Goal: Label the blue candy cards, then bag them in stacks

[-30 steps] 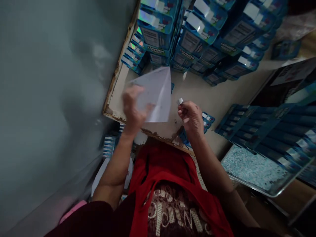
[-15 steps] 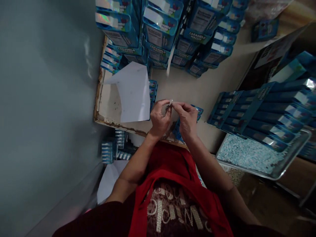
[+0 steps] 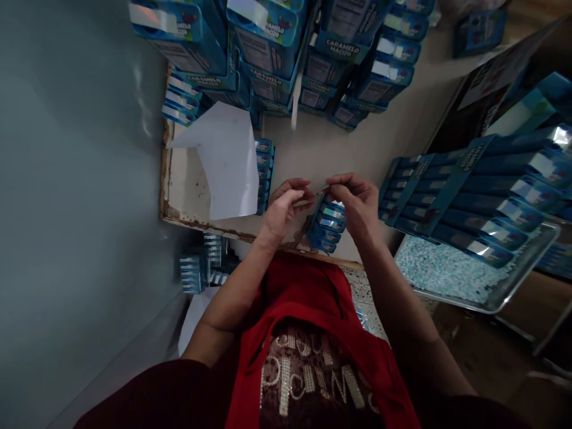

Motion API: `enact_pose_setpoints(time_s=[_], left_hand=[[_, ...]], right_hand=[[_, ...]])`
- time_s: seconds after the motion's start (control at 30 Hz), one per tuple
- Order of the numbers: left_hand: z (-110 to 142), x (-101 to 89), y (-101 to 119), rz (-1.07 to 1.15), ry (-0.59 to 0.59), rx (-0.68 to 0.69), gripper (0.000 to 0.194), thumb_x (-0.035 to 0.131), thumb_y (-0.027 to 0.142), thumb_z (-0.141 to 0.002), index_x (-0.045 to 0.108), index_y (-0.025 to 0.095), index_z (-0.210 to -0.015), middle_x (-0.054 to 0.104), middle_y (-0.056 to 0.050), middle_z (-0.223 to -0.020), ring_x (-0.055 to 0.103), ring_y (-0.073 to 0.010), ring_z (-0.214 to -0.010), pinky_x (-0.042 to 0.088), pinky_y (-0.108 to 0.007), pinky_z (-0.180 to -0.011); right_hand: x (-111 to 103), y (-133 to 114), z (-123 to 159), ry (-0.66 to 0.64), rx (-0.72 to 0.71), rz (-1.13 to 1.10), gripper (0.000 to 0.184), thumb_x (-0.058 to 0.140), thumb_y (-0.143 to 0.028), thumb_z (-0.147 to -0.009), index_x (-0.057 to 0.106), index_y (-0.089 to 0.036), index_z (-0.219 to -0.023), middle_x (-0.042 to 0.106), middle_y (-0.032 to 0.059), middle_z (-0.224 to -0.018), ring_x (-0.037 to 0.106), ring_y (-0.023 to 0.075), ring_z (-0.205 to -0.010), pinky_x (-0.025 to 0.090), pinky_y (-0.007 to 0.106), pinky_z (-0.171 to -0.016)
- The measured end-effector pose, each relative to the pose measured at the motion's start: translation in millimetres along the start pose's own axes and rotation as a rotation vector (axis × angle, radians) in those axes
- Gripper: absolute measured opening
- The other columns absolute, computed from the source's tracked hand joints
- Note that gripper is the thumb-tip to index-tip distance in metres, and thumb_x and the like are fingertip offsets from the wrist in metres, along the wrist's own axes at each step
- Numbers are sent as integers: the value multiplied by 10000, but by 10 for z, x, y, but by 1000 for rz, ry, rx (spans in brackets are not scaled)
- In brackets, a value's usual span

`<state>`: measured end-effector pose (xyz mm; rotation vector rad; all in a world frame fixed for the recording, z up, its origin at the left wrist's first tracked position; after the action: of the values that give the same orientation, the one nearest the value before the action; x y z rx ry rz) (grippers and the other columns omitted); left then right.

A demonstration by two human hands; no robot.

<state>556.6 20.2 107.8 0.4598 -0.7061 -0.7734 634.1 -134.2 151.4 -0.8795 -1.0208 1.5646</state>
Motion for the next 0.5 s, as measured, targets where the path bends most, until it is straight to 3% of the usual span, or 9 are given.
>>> enact_pose_setpoints(time_s=[0.13,0.2,0.33,0.4,0.5], left_hand=[[-75,-74,-112,-4,47,-52,274,733,436,-886,720,206,-1035,781,-52,-960,759,-211,-938,609,-375,-933],[-104,-116,-196,-44,57,-116,373,759,566,-913,721,207,-1007,789,-72,-954,767,-221,-927,620,-375,-896],[-55,-39,-358,-66,-104,-324,606,696,770,-939,785,180,-1041,826,-153,-1059,793,-257,-925,650,-396,-840],[-2,3,-394,-53,-163,-374,607,704,755,-948,807,165,-1048,835,-166,-1079,797,-256,-895,663,-398,-816],[46,4,-410,-41,-163,-336,437,903,579,-847,807,180,-997,843,-133,-1055,787,-226,-831,671,-376,-788]], right_hand=[[-72,51,28,18,67,-103,134,771,-328,-765,797,-231,-852,728,-15,-718,619,131,-621,494,266,-613],[-119,30,82,31,54,-98,119,778,-325,-758,805,-236,-834,712,-20,-690,608,135,-609,480,269,-596],[-166,26,165,-3,38,-91,109,811,-354,-754,808,-253,-795,690,-22,-665,591,148,-603,483,297,-609],[-189,75,190,-8,60,-116,113,817,-361,-740,803,-255,-775,690,-19,-668,589,151,-601,490,310,-624],[-234,171,233,-1,96,-149,108,808,-349,-696,797,-258,-752,688,-20,-665,590,154,-603,499,323,-646]])
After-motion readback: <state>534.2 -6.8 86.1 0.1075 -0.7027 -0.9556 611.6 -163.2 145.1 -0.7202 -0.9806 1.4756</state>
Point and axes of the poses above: each hand's wrist, its own z-axis away from the middle knuckle, its own x-axis out of the palm, y = z × x, the point moved 7 cm from there along -z, towards the middle knuckle
